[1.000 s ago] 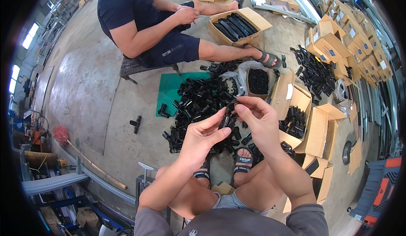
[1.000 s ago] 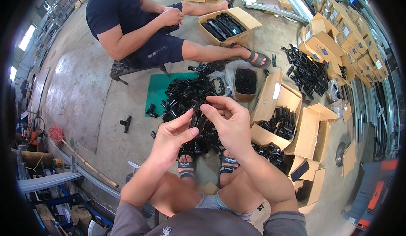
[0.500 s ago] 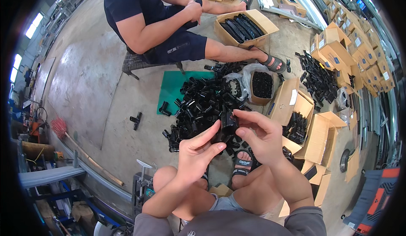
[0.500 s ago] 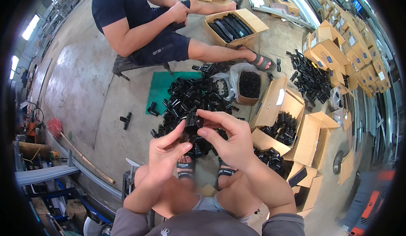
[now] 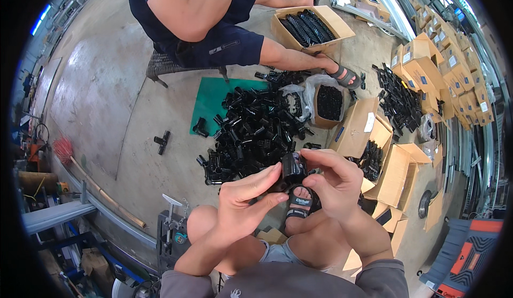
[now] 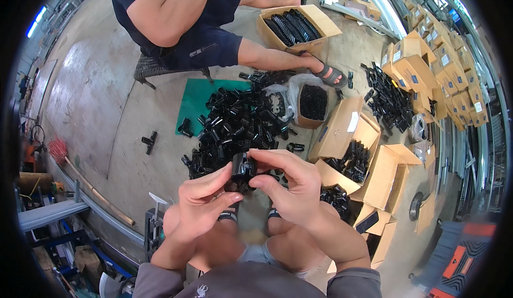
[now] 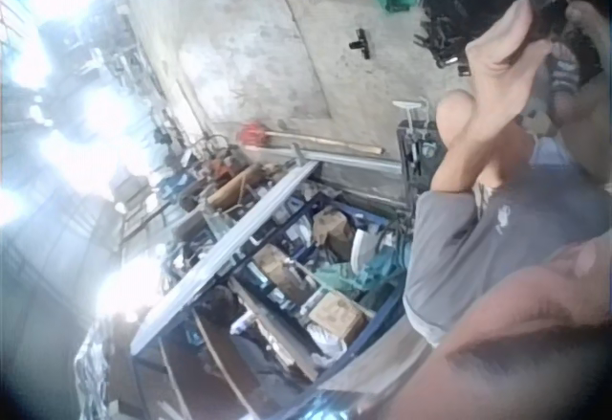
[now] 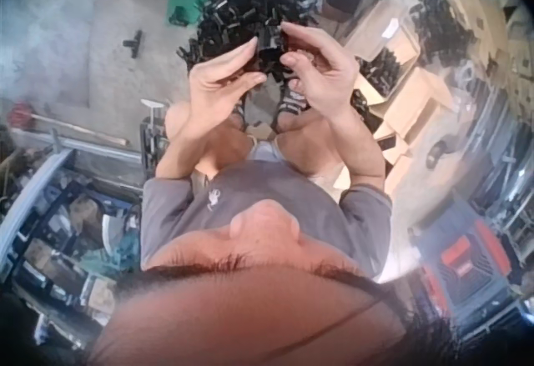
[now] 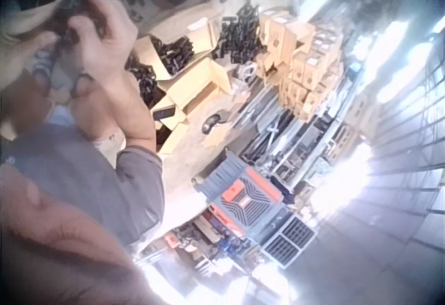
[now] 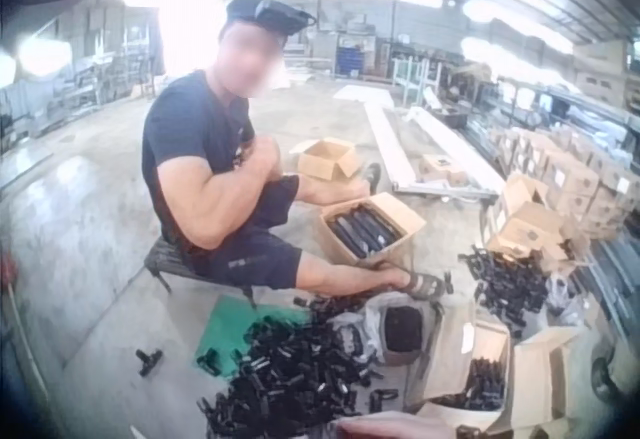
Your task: The person sorts black plastic connectors by hand, picking them from a pile on the floor and placing them into various cardboard boxes.
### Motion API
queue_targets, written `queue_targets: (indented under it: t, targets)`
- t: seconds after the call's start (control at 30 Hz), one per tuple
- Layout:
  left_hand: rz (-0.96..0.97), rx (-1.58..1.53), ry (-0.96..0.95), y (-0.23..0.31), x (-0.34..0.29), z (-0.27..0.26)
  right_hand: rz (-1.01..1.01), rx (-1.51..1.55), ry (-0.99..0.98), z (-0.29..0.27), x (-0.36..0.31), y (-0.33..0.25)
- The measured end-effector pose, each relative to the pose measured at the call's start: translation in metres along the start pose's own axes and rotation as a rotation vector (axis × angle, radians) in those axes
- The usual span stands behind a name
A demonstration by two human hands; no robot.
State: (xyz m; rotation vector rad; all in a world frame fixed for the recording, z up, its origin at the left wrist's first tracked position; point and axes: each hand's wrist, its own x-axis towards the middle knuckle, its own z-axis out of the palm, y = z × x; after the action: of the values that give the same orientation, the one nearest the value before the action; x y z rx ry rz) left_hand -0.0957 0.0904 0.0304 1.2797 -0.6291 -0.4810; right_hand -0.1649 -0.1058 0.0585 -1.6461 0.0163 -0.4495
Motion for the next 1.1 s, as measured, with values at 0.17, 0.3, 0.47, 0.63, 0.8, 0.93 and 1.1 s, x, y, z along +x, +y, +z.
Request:
queue_targets:
  t: [0.17,0.3,0.47,0.63,0.8,0.93,1.1]
  targets:
    - [-0.371,-0.418,0.104,0.003,0.002,0.004,0.19,0.101,-0.016,0.0,0.011,0.001]
    - [-0.467,-0.683,0.354,0.001,0.008,-0.007,0.27,-0.017,0.138,-0.029,0.061,0.034]
    - [-0.409,-0.725,0.58,0.003,0.019,-0.024,0.311,-0.629,0.241,-0.117,0.085,0.191]
    - [-0.429,-0.652,0.595,0.002,0.028,-0.027,0.193,-1.034,-0.123,-0.122,0.097,0.303]
    - [-0.465,-0.663,0.591,0.002,0.044,-0.019,0.296,-1.322,-0.367,-0.111,0.125,0.405]
    - [-0.489,-0.672,0.636,-0.005,0.05,-0.015,0.281,-1.47,-0.39,-0.095,0.134,0.451]
    - [-0.719,-0.534,0.65,0.004,0.085,-0.001,0.141,-1.546,-0.384,-0.093,0.131,0.481]
